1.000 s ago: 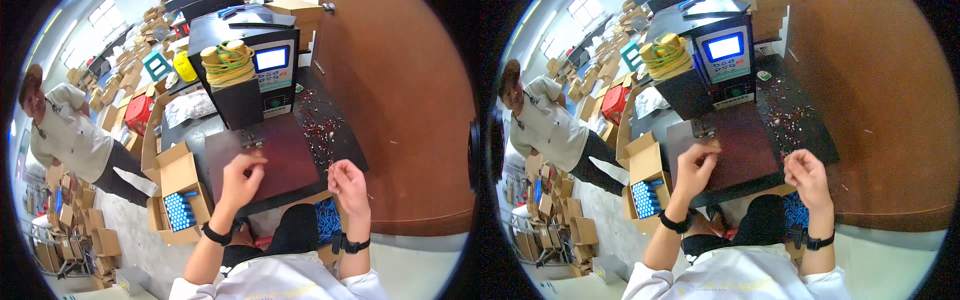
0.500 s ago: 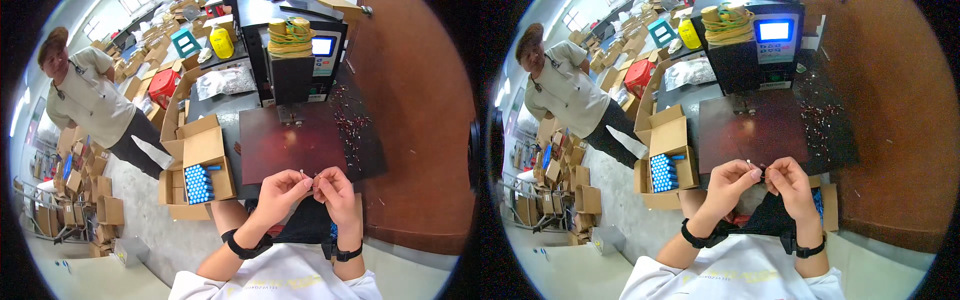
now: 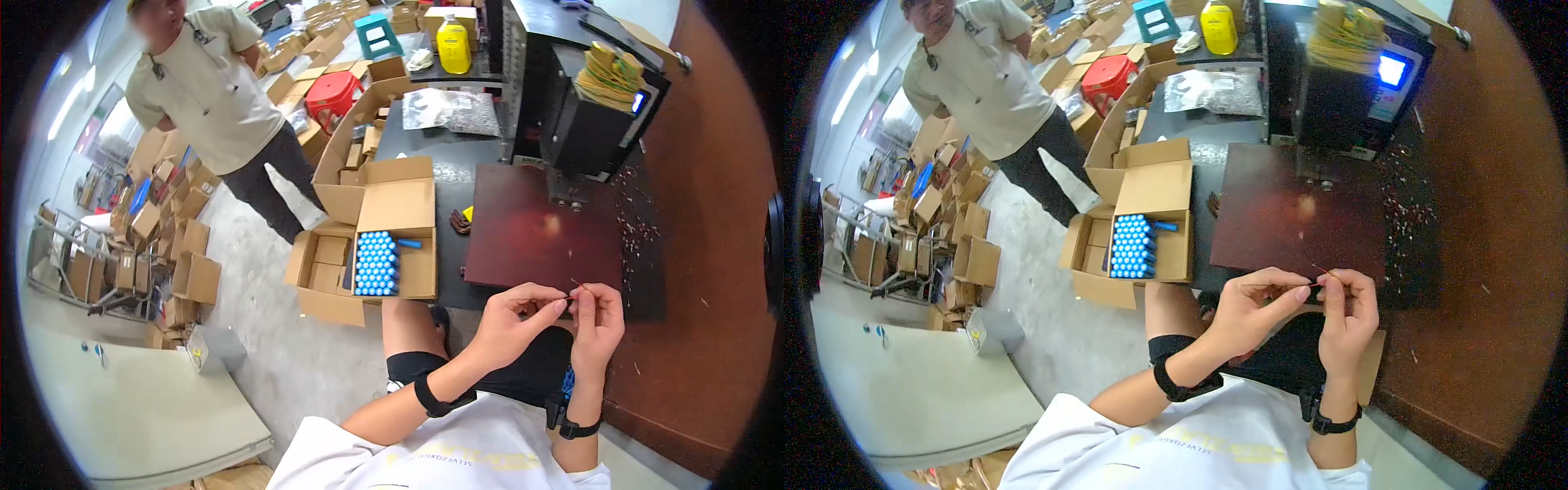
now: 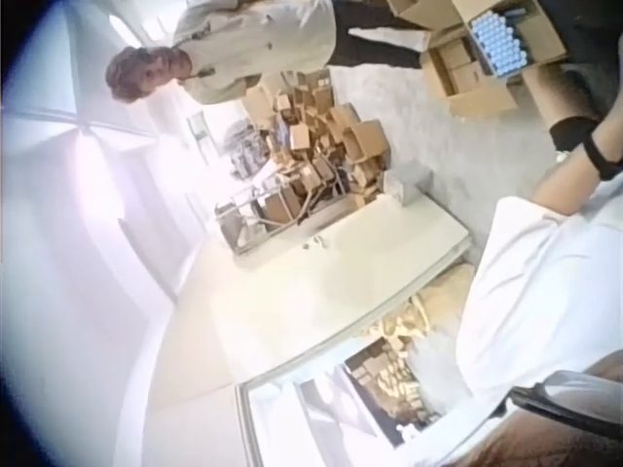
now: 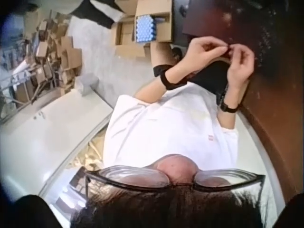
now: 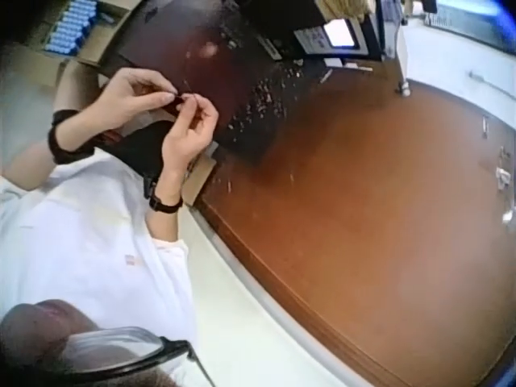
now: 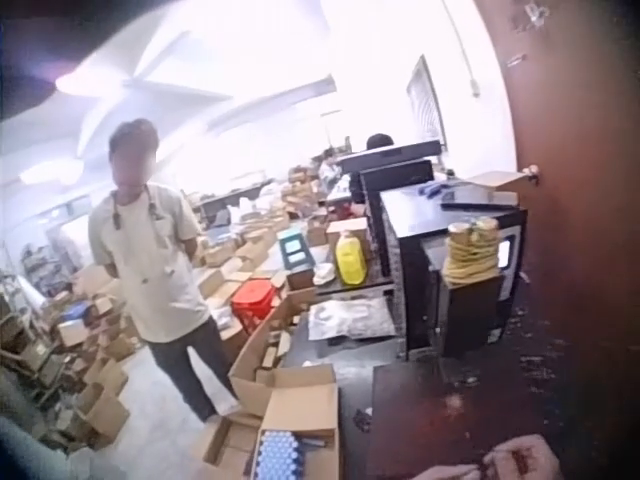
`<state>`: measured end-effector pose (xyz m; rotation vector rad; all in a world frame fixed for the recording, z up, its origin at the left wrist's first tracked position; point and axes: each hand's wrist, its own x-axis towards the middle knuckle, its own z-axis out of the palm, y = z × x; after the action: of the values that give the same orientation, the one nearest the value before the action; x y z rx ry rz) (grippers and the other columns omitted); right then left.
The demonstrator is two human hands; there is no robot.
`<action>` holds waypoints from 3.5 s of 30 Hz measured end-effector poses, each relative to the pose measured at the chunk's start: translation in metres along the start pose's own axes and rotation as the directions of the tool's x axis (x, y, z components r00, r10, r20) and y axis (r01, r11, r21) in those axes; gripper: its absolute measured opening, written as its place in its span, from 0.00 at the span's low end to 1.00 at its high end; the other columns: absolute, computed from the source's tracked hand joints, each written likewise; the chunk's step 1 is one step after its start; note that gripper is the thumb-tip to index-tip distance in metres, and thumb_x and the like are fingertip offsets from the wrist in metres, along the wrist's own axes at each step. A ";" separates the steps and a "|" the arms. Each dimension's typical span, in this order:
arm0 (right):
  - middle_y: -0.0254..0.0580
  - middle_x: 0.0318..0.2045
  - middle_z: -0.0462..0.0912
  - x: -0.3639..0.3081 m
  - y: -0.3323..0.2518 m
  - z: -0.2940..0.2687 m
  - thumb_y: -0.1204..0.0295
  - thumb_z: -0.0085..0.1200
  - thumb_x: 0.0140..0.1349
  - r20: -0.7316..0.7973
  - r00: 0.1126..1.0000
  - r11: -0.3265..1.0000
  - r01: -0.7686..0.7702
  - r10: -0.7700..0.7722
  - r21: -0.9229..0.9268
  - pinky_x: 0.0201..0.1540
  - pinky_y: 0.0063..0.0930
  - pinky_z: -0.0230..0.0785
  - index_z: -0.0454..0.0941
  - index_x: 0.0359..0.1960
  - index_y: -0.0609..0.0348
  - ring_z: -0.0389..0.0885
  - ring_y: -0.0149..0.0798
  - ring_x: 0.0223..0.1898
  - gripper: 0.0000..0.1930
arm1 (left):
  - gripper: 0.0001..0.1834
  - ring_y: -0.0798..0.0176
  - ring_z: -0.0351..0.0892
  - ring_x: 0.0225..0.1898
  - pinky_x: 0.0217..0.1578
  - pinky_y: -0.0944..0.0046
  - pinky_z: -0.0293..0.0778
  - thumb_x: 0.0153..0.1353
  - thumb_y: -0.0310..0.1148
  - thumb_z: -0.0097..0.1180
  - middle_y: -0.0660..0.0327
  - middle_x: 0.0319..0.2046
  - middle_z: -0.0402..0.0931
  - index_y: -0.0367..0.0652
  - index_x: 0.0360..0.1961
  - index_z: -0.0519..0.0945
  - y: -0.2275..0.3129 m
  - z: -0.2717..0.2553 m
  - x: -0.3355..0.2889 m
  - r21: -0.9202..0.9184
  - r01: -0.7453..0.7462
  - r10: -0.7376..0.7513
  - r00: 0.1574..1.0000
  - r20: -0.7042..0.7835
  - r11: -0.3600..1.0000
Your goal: The person picks up a battery and a wire, positions them under a welding machine to join them, and then places the assembled unit into a blue bin.
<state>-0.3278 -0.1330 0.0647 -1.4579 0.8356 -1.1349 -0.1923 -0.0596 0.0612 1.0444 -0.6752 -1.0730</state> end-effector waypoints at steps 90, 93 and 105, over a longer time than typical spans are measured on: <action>0.31 0.37 0.79 0.089 0.039 -0.016 0.73 0.55 0.74 -0.089 0.968 0.948 0.207 -0.234 -0.243 0.42 0.17 0.68 0.77 0.45 0.63 0.73 0.23 0.36 0.06 | 0.12 0.51 0.76 0.33 0.35 0.54 0.73 0.49 0.32 0.67 0.54 0.26 0.77 0.35 0.26 0.79 0.012 -0.024 0.139 0.783 -0.333 0.388 0.913 0.128 0.525; 0.31 0.36 0.79 0.092 0.043 -0.012 0.72 0.55 0.73 -0.055 0.962 0.928 0.243 -0.269 -0.283 0.43 0.18 0.69 0.77 0.45 0.63 0.74 0.23 0.38 0.07 | 0.12 0.50 0.75 0.33 0.35 0.52 0.72 0.48 0.32 0.68 0.56 0.26 0.78 0.35 0.23 0.80 0.011 -0.024 0.140 0.813 -0.360 0.376 0.907 0.190 0.457; 0.34 0.35 0.82 0.099 0.038 0.001 0.71 0.56 0.73 -0.024 0.975 0.948 0.211 -0.223 -0.238 0.40 0.17 0.69 0.78 0.45 0.64 0.75 0.23 0.35 0.08 | 0.10 0.48 0.75 0.37 0.40 0.50 0.71 0.51 0.32 0.67 0.57 0.27 0.80 0.35 0.24 0.82 0.007 -0.026 0.146 0.830 -0.409 0.405 0.880 0.249 0.379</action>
<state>-0.2934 -0.2323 0.0488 -1.7569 0.8838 -1.2744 -0.1144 -0.1858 0.0519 1.6145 -1.4953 -0.1995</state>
